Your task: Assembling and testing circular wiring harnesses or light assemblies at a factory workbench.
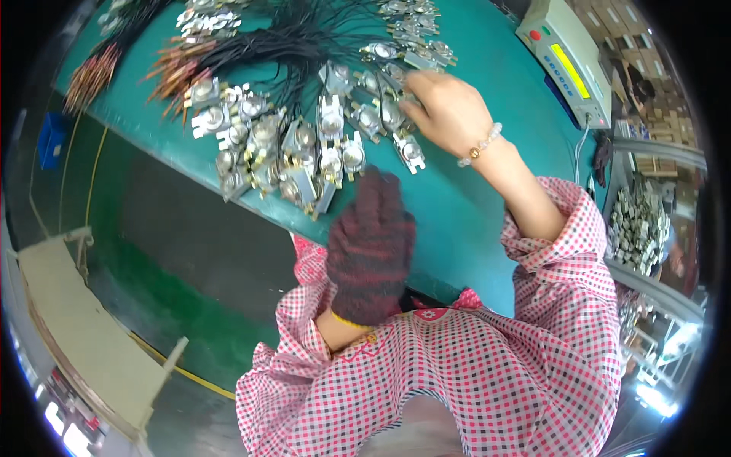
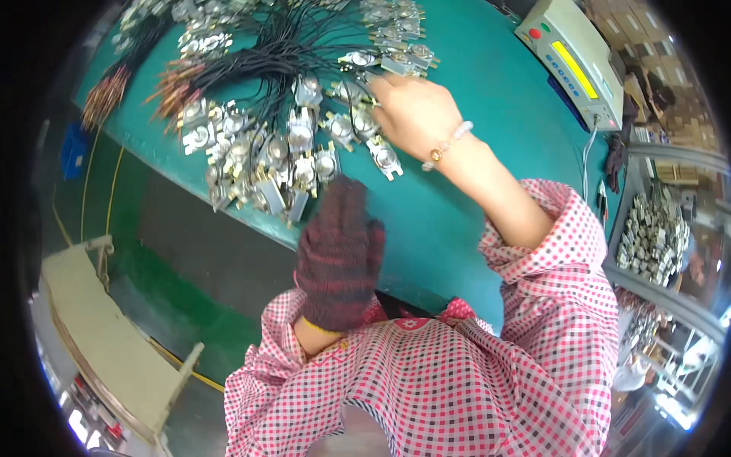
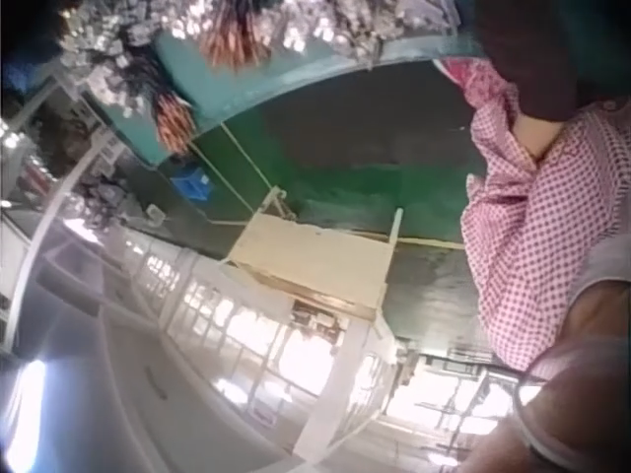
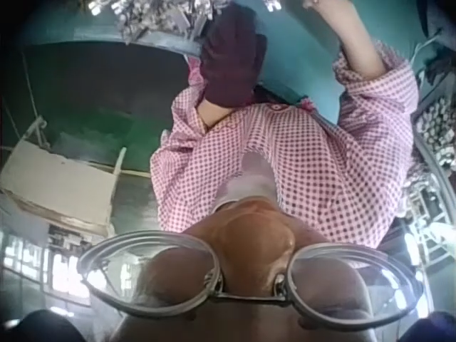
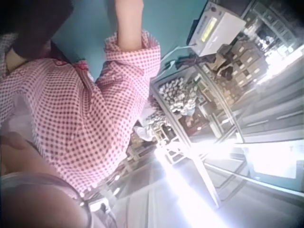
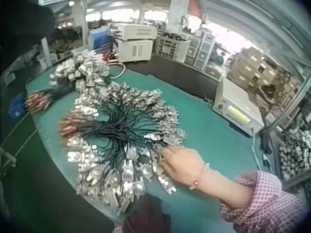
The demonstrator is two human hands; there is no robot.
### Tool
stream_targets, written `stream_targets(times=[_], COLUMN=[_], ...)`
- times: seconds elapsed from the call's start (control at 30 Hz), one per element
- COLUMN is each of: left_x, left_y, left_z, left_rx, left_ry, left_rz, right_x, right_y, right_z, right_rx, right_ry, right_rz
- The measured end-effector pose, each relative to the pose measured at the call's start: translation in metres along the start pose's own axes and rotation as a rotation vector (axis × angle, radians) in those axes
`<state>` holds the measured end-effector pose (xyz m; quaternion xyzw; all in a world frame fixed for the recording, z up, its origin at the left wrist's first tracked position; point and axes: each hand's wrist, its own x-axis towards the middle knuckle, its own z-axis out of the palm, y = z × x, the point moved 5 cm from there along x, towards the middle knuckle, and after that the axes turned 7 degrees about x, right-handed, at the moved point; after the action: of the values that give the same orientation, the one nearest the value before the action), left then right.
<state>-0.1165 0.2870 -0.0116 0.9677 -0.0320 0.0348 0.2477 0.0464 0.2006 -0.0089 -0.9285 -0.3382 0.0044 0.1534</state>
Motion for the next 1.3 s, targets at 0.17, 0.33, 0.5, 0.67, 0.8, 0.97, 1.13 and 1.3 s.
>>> stream_targets(times=[0.17,0.33,0.5,0.67,0.8,0.97,1.13,1.3], left_x=[0.007,0.021,0.057,0.058,0.062,0.068,0.074,0.044], left_y=[-0.023,-0.017,-0.022,-0.019,-0.021,-0.033,-0.023,-0.037], left_z=[0.029,0.008,0.037,0.023,0.023,0.020,0.022,0.024], left_rx=[0.381,0.367,0.517,0.518,0.491,0.334,0.323,0.102], left_ry=[0.326,0.116,-0.207,-0.291,-0.281,-0.299,-0.250,0.051], left_rz=[-0.272,-0.352,-0.536,-0.394,-0.351,-0.299,-0.324,-0.318], right_x=[-0.005,0.005,0.016,0.008,0.005,0.017,0.046,0.028], right_y=[-0.016,0.001,-0.003,-0.008,0.000,0.003,-0.016,-0.031], right_z=[0.032,0.020,0.023,0.021,0.027,0.006,0.041,0.058], right_rx=[0.212,0.125,-0.017,-0.062,-0.021,0.402,0.179,0.379], right_ry=[0.225,0.029,-0.135,-0.048,0.035,0.173,0.152,0.254], right_rz=[-0.332,-0.387,-0.440,-0.341,-0.345,-0.344,-0.241,-0.019])
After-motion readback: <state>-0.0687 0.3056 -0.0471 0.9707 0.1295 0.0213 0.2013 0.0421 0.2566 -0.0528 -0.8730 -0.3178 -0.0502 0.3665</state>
